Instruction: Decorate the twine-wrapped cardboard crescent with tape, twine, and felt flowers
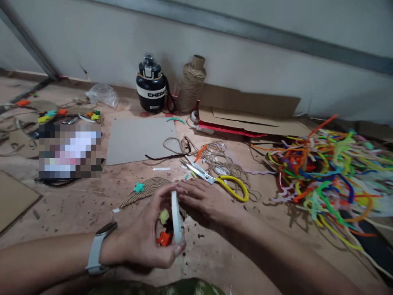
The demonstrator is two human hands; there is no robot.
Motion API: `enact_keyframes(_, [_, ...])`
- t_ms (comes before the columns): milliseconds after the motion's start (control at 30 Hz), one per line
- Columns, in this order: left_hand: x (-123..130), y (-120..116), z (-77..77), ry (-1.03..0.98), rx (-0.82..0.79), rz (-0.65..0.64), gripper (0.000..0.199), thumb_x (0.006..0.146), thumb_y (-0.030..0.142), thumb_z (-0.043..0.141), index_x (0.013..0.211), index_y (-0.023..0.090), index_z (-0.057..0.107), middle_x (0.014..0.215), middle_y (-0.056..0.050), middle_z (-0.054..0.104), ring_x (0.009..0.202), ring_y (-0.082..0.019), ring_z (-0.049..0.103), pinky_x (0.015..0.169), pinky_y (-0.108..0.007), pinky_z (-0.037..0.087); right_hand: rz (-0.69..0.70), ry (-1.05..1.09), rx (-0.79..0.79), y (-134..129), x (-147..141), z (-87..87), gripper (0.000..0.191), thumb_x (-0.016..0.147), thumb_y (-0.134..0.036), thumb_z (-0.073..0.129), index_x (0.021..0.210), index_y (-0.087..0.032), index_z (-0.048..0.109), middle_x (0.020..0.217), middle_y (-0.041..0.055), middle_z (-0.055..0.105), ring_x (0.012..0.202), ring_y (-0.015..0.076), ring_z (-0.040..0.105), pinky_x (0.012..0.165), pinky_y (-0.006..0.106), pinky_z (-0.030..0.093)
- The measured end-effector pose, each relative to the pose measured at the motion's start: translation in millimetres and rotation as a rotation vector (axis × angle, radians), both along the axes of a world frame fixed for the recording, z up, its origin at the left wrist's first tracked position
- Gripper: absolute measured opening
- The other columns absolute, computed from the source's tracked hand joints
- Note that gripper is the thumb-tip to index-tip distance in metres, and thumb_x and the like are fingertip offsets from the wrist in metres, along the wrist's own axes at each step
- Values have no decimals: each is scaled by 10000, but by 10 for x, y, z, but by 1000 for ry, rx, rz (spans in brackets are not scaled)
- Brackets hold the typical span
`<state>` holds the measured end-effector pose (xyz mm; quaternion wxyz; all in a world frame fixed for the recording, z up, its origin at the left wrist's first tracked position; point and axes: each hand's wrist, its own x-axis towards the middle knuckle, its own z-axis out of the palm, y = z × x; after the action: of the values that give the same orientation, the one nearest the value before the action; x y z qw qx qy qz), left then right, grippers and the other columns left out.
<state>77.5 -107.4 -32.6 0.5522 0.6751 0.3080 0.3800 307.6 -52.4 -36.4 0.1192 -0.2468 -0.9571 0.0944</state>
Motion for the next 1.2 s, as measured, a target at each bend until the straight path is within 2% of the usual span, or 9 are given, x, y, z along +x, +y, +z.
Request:
enact_keyframes(133, [0,82,-26,-176,-167,40,850,753,306,719,1427,323,202,1430,-122,391,1334,-330,394,1123,-524,295,-293,130,65,-2,306,134,383,896,-165,491,1274,-203,543,1236,121,601,1121,244,578,913,389,515])
enact_keyframes(233, [4,156,-35,-241,-267,67,786,775,357,715,1406,324,249,1418,-117,412,1322,-323,403,1109,-517,301,-533,-154,20,20,586,261,360,839,-237,549,1180,-127,580,1211,191,571,1072,319,568,898,484,500])
enact_keyframes(300, [2,204,-41,-262,-323,82,755,775,356,723,1387,325,283,1403,-111,430,1306,-315,422,1091,-495,326,-603,-275,-44,35,687,309,356,804,-251,575,1131,-110,586,1154,195,579,1039,320,570,879,469,502])
enact_keyframes(500, [-10,328,-86,-359,-446,176,661,771,359,722,1327,315,368,1323,-97,500,1203,-298,518,961,-417,461,-663,-298,-45,-2,694,365,308,847,-331,541,1082,-135,575,1126,172,579,1041,313,556,867,422,477])
enact_keyframes(600, [-22,379,-89,-362,-467,198,663,756,344,732,1316,306,379,1321,-102,502,1196,-303,521,937,-415,477,-643,-317,-167,-71,708,423,359,815,-392,587,1093,-165,570,1089,145,601,971,294,589,775,372,481])
enact_keyframes(700, [-30,429,-65,-355,-493,204,658,748,336,735,1304,304,385,1304,-102,514,1176,-312,539,923,-439,485,-667,-367,-284,-106,703,453,382,758,-334,623,1097,-167,566,1070,134,624,933,286,606,739,346,467])
enact_keyframes(933, [-19,508,-11,-357,-557,272,581,760,345,704,1257,282,412,1271,-95,554,1090,-284,601,867,-405,498,-741,-362,-419,-5,669,492,264,678,-293,632,901,-187,537,850,64,638,702,204,587,543,254,381])
enact_keyframes(1067, [-20,514,3,-360,-561,269,574,775,321,694,1270,268,409,1249,-97,562,1111,-284,587,850,-386,499,-763,-379,-428,21,737,501,244,683,-303,621,883,-192,537,802,44,640,648,186,581,520,243,370])
enact_keyframes(1200, [-20,513,29,-365,-581,264,543,808,320,673,1274,264,402,1230,-94,560,1145,-297,574,867,-402,497,-758,-368,-317,39,856,509,284,739,-409,619,906,-186,562,869,74,654,715,212,605,586,276,428])
